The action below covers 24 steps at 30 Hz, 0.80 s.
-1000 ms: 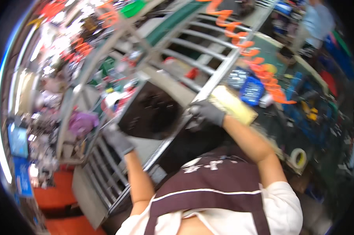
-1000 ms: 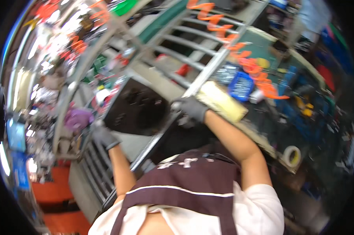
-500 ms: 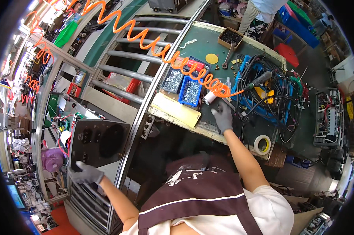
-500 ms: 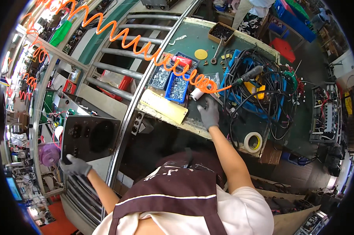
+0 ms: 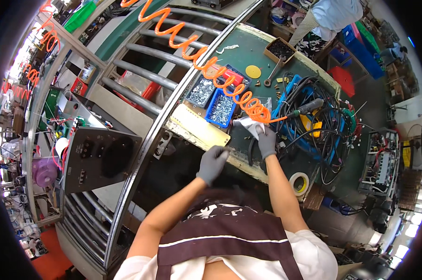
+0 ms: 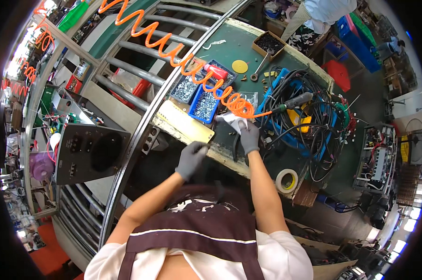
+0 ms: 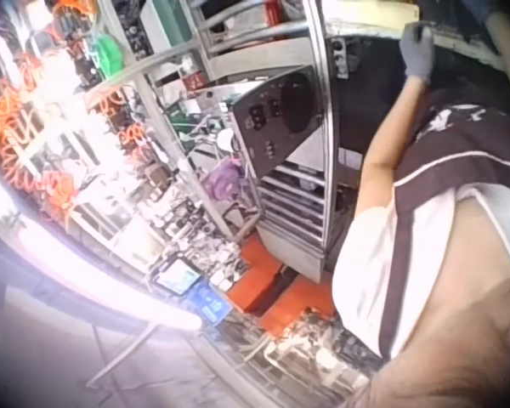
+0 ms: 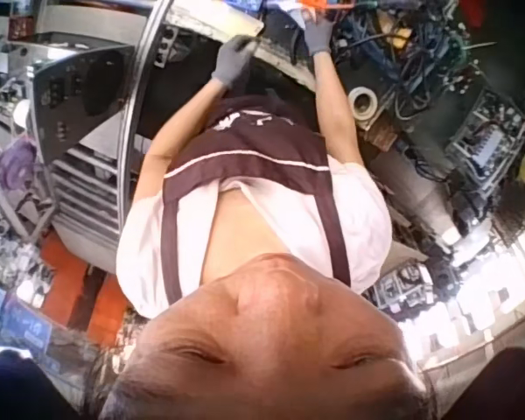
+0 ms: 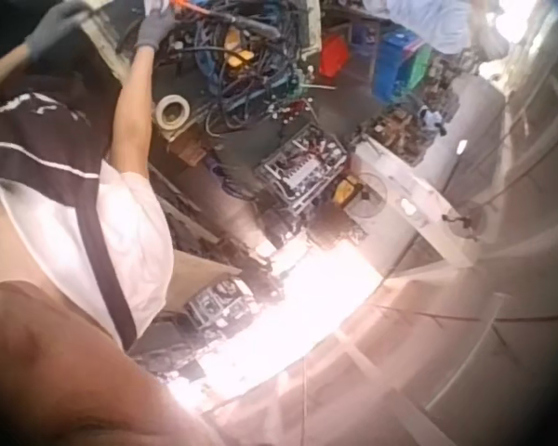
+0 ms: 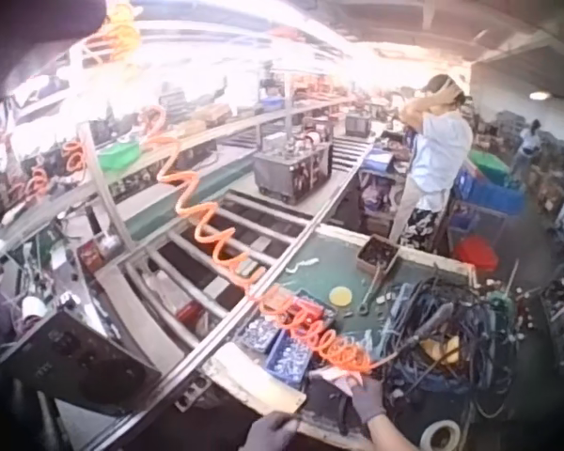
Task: The person assembles an electronic device on a workbench, using a pneumatic screwdriver to fasten screws and a red squeeze bottle to apply adhesive to the circuit board. The person handles wires, a metal casing, and a circuit board while working in a factory setting.
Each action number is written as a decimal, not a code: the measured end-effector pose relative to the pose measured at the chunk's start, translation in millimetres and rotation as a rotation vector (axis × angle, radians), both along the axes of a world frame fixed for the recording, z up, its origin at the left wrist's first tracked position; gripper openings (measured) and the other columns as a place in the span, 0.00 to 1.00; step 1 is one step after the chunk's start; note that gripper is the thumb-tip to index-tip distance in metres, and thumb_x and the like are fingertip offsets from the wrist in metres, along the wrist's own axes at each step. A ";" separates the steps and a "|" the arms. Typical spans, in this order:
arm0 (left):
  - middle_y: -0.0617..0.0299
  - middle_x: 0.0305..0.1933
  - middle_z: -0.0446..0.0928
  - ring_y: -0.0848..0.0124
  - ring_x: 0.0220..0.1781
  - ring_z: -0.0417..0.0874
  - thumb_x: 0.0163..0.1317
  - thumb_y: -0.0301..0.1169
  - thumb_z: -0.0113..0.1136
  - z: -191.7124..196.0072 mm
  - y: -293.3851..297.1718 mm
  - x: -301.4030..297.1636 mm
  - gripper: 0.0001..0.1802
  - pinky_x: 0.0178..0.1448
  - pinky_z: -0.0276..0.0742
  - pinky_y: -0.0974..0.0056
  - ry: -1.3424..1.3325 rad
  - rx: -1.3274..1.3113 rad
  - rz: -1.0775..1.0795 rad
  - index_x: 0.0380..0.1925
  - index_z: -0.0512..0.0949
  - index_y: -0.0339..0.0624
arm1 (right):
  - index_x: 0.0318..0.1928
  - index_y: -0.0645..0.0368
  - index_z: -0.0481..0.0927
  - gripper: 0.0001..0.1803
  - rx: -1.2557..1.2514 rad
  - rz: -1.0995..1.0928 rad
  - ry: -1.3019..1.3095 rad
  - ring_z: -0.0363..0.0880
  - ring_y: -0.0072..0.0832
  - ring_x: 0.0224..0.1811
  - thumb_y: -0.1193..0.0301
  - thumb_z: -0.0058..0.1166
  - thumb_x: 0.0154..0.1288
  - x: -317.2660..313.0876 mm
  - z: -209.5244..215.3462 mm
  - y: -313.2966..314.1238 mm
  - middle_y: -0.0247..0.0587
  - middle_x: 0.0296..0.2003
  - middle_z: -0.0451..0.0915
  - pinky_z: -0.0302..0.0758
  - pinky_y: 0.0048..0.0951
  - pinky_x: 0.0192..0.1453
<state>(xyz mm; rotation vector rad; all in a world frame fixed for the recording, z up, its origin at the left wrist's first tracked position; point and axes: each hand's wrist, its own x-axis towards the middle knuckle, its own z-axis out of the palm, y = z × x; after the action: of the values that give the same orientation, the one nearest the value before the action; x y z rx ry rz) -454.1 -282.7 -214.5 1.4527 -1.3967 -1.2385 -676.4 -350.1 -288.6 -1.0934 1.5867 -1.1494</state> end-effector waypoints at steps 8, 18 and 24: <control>0.64 0.39 0.79 0.68 0.36 0.77 0.63 0.57 0.47 -37.7 -80.7 -56.6 0.25 0.45 0.72 0.62 0.637 0.997 -0.113 0.43 0.76 0.50 | 0.57 0.64 0.70 0.24 -0.050 0.054 -0.684 0.71 0.24 0.55 0.68 0.53 0.62 15.1 24.1 55.8 0.38 0.54 0.72 0.67 0.26 0.59; 0.61 0.34 0.79 0.69 0.34 0.80 0.60 0.32 0.59 -37.2 -81.9 -63.3 0.10 0.38 0.77 0.63 0.761 0.761 0.204 0.37 0.76 0.37 | 0.55 0.64 0.70 0.29 0.001 0.303 -0.214 0.71 0.26 0.49 0.75 0.58 0.49 -13.1 77.3 66.9 0.43 0.53 0.70 0.69 0.27 0.52; 0.65 0.20 0.72 0.75 0.23 0.75 0.58 0.31 0.61 -28.0 -82.0 -67.2 0.08 0.29 0.71 0.68 0.555 0.594 0.230 0.26 0.76 0.37 | 0.60 0.64 0.67 0.34 -0.044 0.197 -0.210 0.72 0.23 0.44 0.70 0.61 0.50 4.3 96.0 54.2 0.37 0.43 0.74 0.69 0.25 0.52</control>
<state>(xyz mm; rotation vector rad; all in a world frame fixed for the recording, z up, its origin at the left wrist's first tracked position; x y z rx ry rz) -521.3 -364.7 -242.5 1.4228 -0.4933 -1.8127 -672.1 -295.9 -192.5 -1.0934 1.2685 -1.1306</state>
